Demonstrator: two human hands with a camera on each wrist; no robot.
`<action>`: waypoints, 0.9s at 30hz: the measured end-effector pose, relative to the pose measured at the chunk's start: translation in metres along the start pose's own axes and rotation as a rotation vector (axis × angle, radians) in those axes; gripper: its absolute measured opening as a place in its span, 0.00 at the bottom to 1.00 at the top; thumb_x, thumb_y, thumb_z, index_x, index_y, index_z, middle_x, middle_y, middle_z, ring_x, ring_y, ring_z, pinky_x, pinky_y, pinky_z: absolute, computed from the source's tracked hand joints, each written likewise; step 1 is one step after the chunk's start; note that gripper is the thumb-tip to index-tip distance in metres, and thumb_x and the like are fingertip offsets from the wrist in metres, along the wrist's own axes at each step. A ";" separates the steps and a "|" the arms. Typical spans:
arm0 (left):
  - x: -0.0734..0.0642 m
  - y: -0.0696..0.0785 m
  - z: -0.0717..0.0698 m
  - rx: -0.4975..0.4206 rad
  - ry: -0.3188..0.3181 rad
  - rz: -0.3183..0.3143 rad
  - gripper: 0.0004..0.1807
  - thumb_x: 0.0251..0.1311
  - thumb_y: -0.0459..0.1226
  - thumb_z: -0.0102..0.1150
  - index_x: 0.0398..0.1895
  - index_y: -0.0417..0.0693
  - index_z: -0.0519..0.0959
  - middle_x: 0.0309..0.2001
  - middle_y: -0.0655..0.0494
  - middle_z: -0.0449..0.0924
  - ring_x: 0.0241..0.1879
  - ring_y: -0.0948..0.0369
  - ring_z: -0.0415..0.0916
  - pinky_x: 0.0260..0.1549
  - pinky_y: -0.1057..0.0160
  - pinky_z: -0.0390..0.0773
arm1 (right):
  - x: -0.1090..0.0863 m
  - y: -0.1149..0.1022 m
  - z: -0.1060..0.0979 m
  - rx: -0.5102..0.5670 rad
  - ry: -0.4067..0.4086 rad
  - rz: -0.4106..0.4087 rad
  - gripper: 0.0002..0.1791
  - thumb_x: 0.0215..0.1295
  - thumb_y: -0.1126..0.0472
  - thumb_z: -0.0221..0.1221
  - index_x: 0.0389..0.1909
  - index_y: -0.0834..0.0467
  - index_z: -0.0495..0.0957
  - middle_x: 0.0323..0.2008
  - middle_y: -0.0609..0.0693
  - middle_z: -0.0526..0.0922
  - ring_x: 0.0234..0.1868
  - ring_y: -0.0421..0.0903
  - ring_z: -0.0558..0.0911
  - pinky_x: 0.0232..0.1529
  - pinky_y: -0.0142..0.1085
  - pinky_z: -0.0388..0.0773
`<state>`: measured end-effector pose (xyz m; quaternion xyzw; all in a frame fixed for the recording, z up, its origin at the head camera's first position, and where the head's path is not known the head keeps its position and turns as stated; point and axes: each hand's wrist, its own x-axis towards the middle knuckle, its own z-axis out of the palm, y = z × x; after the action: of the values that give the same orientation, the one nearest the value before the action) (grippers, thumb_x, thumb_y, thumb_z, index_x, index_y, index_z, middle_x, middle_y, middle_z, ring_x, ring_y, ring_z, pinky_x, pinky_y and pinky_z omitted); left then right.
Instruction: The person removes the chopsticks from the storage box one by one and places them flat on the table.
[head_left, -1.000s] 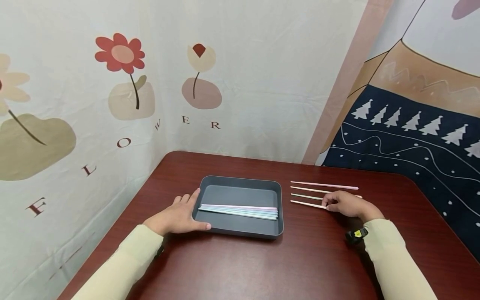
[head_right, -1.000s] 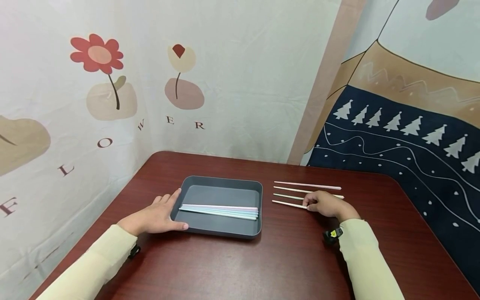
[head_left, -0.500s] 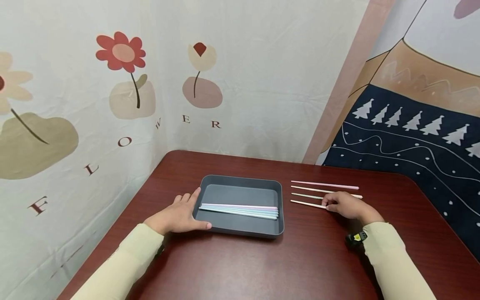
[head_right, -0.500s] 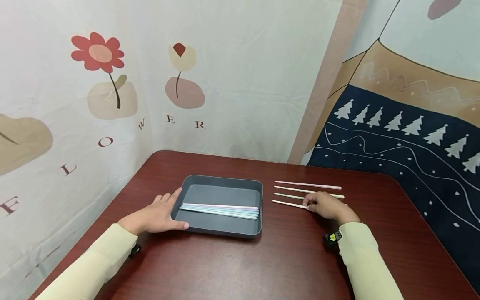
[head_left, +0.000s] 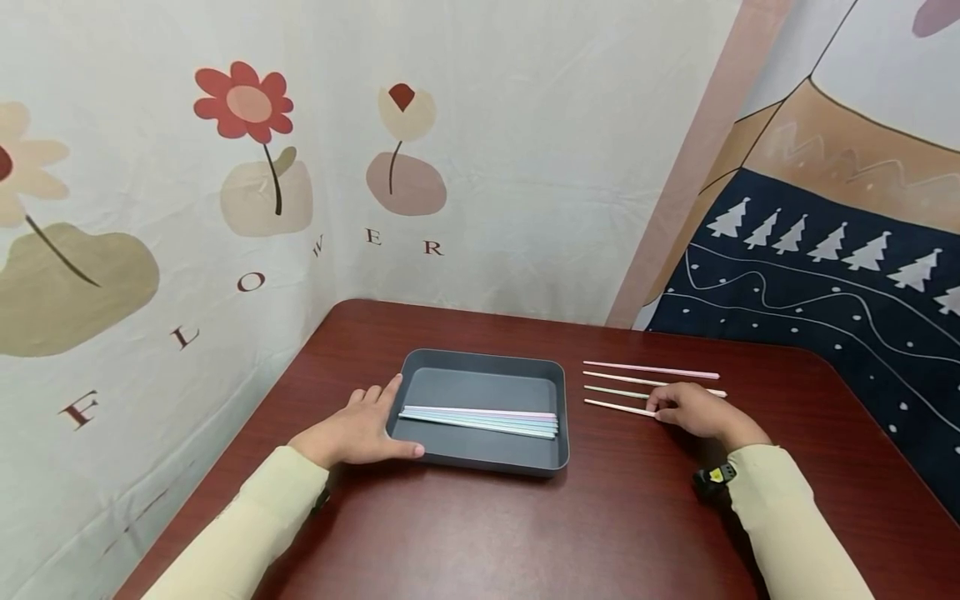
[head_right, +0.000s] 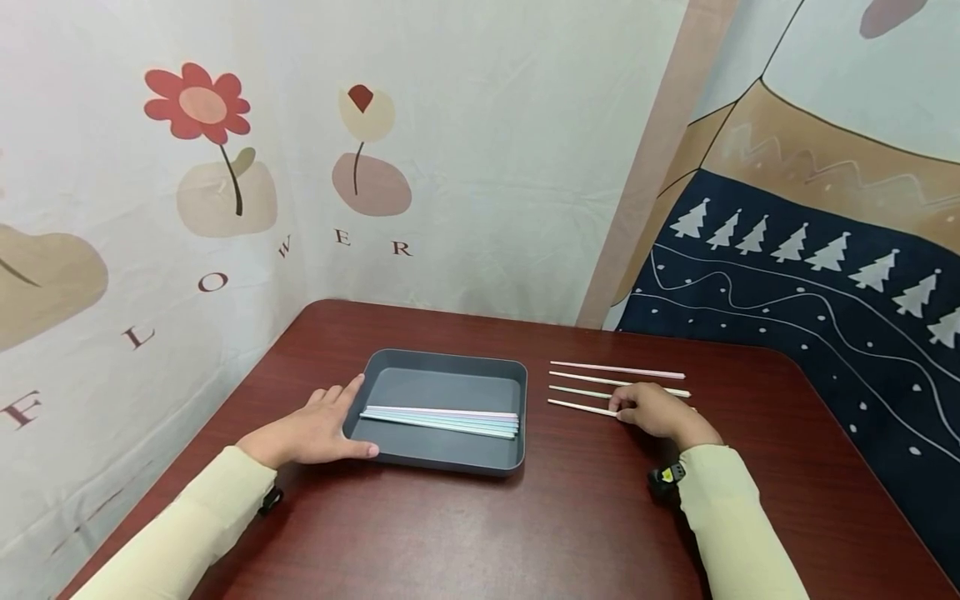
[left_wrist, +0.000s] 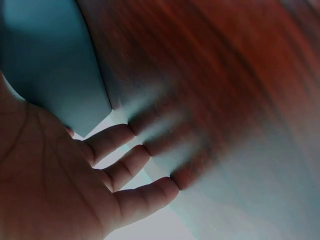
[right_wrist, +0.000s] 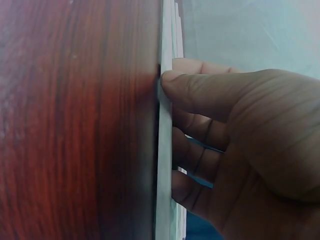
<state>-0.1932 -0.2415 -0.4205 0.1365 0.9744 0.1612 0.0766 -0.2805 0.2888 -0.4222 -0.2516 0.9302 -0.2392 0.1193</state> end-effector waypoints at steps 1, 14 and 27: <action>0.000 0.000 0.000 0.000 -0.002 0.000 0.74 0.40 0.76 0.61 0.78 0.35 0.44 0.63 0.35 0.63 0.60 0.40 0.60 0.53 0.42 0.69 | 0.000 0.000 0.000 0.003 -0.001 -0.001 0.11 0.66 0.72 0.58 0.33 0.51 0.80 0.31 0.44 0.78 0.33 0.45 0.72 0.37 0.41 0.69; 0.001 -0.001 0.000 0.005 -0.007 -0.009 0.75 0.39 0.78 0.59 0.78 0.35 0.43 0.64 0.33 0.63 0.61 0.37 0.59 0.55 0.41 0.69 | 0.003 -0.014 -0.010 0.038 0.004 -0.012 0.06 0.68 0.68 0.59 0.39 0.55 0.82 0.35 0.48 0.81 0.37 0.46 0.74 0.41 0.43 0.71; 0.002 -0.002 0.001 0.007 -0.006 -0.003 0.75 0.40 0.77 0.59 0.78 0.35 0.44 0.65 0.35 0.63 0.60 0.41 0.60 0.53 0.42 0.69 | 0.046 -0.074 -0.007 0.087 0.040 -0.116 0.06 0.69 0.66 0.60 0.43 0.56 0.83 0.37 0.46 0.82 0.40 0.46 0.76 0.44 0.44 0.74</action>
<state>-0.1949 -0.2423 -0.4218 0.1356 0.9750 0.1573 0.0794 -0.2917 0.2112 -0.3839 -0.2948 0.9049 -0.2911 0.0974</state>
